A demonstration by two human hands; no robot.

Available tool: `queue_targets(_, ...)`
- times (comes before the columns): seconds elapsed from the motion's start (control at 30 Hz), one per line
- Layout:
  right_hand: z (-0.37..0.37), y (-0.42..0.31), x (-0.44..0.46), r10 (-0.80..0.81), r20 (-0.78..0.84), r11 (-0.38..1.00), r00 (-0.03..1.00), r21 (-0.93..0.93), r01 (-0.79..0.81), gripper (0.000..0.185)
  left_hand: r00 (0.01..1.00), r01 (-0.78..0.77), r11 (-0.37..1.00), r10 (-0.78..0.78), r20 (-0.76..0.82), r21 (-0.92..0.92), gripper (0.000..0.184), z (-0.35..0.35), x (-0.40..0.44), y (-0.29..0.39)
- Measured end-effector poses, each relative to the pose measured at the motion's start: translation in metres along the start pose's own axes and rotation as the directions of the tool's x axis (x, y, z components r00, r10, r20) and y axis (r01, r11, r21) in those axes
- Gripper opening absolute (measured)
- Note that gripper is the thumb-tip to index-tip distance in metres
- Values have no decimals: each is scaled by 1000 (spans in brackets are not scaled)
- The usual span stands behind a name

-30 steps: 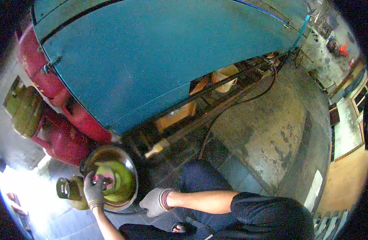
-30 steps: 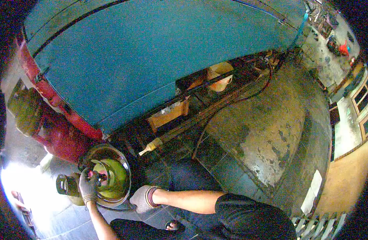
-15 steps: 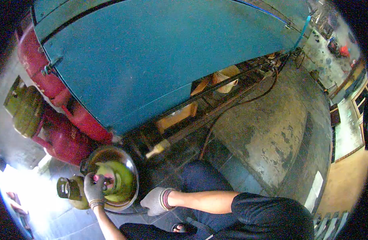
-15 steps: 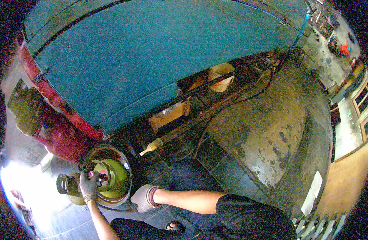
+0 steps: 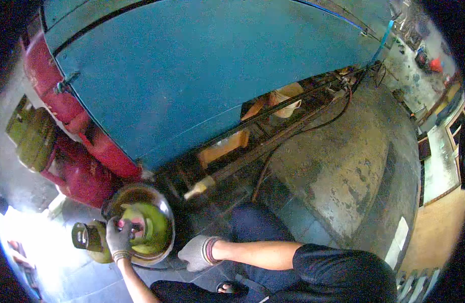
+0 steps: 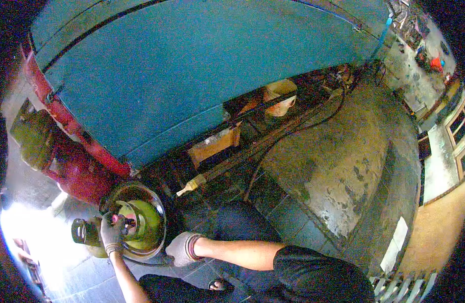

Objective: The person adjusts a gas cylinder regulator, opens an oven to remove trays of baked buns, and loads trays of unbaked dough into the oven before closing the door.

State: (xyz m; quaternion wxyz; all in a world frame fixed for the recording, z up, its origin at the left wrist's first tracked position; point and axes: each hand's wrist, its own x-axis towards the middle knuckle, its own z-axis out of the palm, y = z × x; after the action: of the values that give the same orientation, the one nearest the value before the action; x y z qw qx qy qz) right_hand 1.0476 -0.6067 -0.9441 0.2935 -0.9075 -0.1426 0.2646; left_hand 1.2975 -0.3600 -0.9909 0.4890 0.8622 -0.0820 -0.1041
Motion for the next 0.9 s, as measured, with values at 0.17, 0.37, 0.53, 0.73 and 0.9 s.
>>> queue_targets(0.17, -15, -9, -9, 37, 35, 999, 999, -11, -37, 47, 959, 261, 952, -236, -160, 161, 61, -38, -55, 77)
queue_targets(0.37, -15, -8, 4, -37, 24, 999, 999, -14, 37, 51, 796, 602, 773, -560, -231, 198, 76, -41, -56, -10)
queue_targets(0.53, -17, -9, 11, -10, 87, 1000, 996, -29, 13, 51, 785, 561, 530, -584, 205, -636, 70, 4, -55, -37)
queue_targets(0.73, -6, 4, 16, 21, 95, 1000, 995, -24, -19, 55, 708, 594, 40, -502, 497, -804, 58, 33, -55, -20)
queue_targets(0.9, -17, 1, 16, 73, 142, 996, 987, -58, -65, 55, 815, 445, 40, -431, 387, -894, 48, 91, -43, -28)
